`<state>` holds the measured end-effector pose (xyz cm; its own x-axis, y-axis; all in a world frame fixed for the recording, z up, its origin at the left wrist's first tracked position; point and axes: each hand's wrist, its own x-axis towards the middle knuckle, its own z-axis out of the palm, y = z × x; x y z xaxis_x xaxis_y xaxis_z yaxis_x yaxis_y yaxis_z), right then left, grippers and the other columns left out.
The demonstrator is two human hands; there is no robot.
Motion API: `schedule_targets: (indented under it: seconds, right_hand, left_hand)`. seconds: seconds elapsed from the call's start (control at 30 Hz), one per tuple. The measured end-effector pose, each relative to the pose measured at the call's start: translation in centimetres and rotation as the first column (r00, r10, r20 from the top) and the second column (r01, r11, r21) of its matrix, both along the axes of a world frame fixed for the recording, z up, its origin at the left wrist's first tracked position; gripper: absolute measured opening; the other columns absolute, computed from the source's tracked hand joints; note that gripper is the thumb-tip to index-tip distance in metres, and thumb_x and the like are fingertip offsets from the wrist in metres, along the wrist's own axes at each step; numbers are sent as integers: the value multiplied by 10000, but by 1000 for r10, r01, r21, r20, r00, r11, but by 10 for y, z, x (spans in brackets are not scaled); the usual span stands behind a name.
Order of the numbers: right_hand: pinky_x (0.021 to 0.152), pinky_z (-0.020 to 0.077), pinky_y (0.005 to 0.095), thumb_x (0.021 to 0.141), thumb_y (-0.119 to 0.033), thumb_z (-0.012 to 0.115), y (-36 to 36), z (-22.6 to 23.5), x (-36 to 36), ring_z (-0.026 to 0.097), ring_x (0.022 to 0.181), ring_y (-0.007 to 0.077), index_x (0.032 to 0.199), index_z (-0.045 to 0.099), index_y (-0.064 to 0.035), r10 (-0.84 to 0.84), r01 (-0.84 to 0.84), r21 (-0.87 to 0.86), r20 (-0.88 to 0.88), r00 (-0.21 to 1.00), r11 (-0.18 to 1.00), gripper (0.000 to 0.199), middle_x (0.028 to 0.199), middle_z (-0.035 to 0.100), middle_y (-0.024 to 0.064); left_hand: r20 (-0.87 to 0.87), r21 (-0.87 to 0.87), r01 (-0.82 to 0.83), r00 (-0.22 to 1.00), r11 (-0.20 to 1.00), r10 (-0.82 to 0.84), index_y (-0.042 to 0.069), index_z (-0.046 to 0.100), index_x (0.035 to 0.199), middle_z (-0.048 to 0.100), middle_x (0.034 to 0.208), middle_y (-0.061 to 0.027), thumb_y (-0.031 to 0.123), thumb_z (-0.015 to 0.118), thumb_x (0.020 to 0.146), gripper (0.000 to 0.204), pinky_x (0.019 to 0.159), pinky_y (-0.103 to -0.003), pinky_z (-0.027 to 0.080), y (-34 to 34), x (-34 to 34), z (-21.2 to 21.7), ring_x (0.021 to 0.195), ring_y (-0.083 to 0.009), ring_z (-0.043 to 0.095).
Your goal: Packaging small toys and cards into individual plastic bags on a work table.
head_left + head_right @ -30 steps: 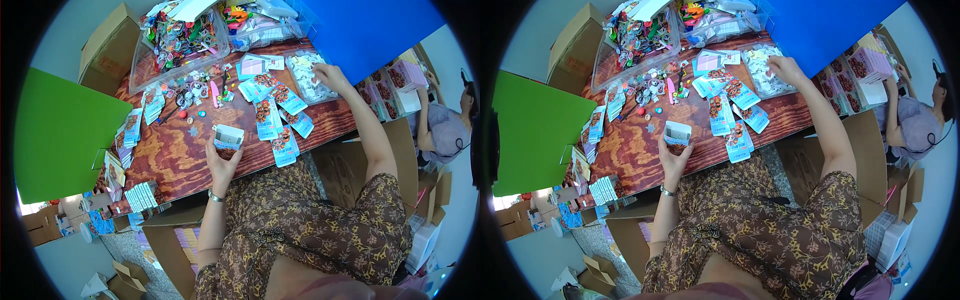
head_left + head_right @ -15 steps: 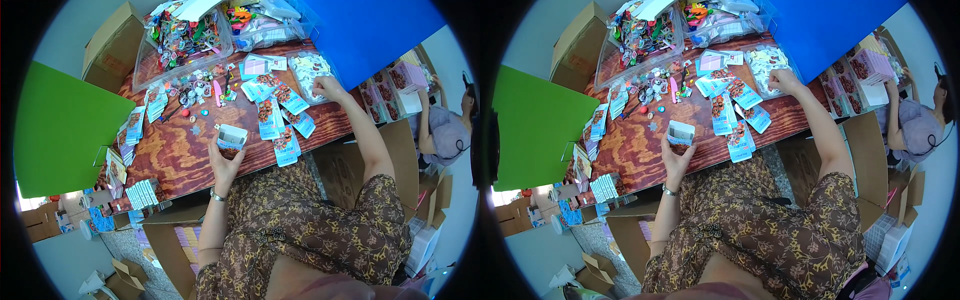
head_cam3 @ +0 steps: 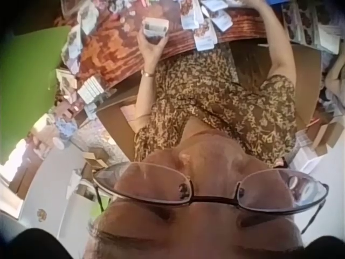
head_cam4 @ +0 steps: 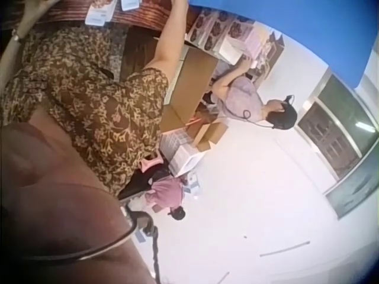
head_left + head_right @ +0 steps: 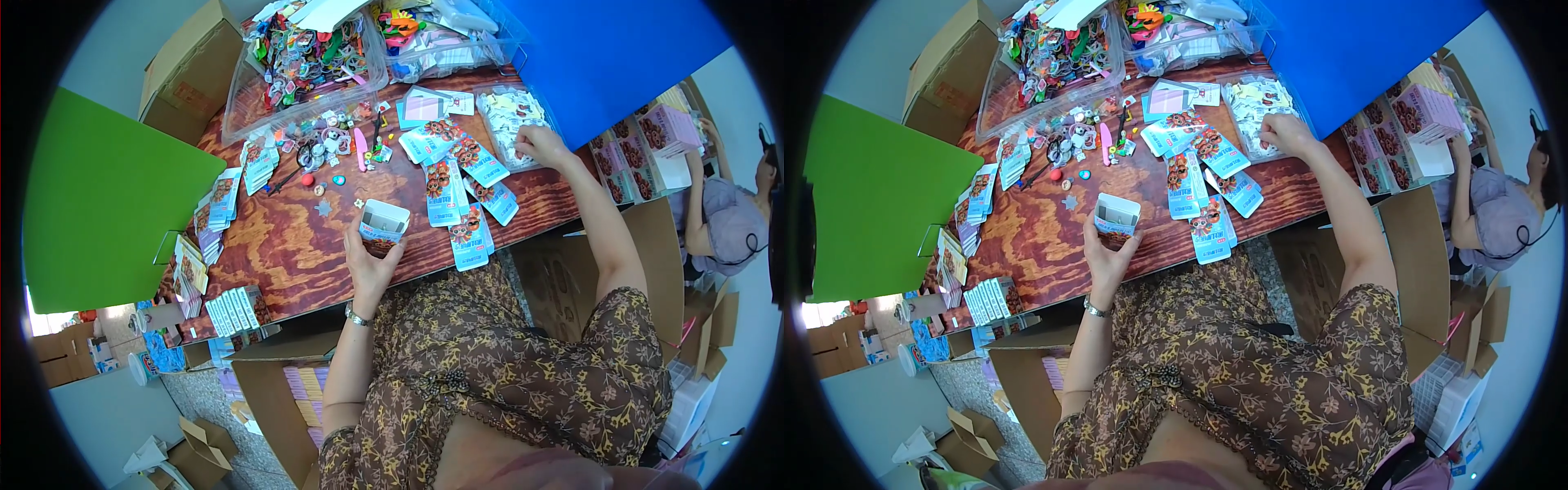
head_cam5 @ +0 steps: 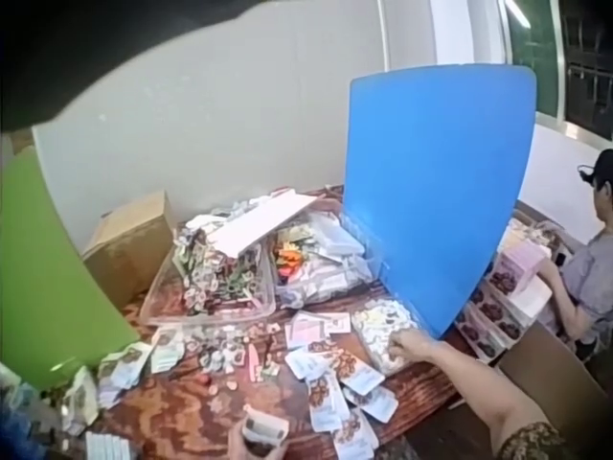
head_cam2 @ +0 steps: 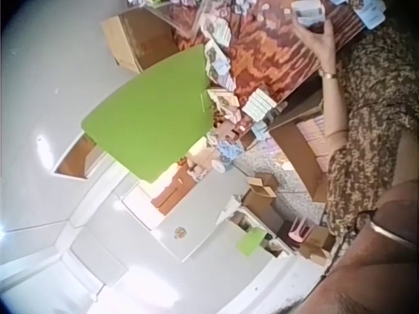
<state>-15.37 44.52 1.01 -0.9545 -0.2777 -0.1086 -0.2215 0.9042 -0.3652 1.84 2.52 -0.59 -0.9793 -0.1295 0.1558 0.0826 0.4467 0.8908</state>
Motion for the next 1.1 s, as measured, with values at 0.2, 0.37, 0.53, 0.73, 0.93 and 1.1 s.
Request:
schedule_targets:
  seconds: [0.2,0.37,0.53,0.73,0.93,1.1]
  right_hand:
    - [663,483,359,940,-251,675,14,24,-10,632,743,192,860,623,-26,-86,106,-273,83,993,956,244,804,674,95]
    - [677,494,380,916,-197,686,19,16,-10,633,742,234,865,639,-44,-34,51,-279,64,997,959,168,798,646,91]
    - [741,526,450,866,-155,705,-9,1,6,673,875,365,919,629,-104,48,-22,163,-160,986,986,106,916,661,126]
    - [739,522,466,883,-141,692,-10,23,5,683,876,349,988,629,-108,-68,72,40,-98,993,997,126,902,703,140]
    - [704,527,448,885,-131,688,7,23,-2,686,807,358,984,674,-83,-80,75,-37,-167,983,997,111,840,701,151]
    - [692,534,431,883,-124,708,6,31,-4,695,788,341,986,688,-57,-26,-19,-159,-271,962,987,124,873,712,156]
  left_hand:
    - [2,-9,10,1000,1000,-10,14,460,1395,555,1191,-170,199,877,701,830,948,-437,464,5,-5,4,1126,-338,552]
    - [-124,-137,24,991,990,-41,-5,449,1373,581,1147,-116,150,893,712,811,859,-348,522,14,-9,6,1001,-200,608]
    - [-132,-164,9,991,986,-31,-5,463,1363,571,1151,-121,164,894,706,803,894,-367,505,11,-4,6,1041,-236,594]
    - [-86,-141,6,996,990,-18,-2,468,1363,567,1167,-128,175,889,707,799,910,-376,496,8,-2,7,1071,-254,587]
    - [-91,-113,19,995,993,-30,5,471,1354,562,1144,-151,197,881,699,796,914,-420,476,14,-5,8,1065,-308,566]
    - [-125,-72,29,991,997,-38,13,475,1338,551,1104,-167,217,874,693,786,906,-452,459,16,-7,9,1050,-348,544]
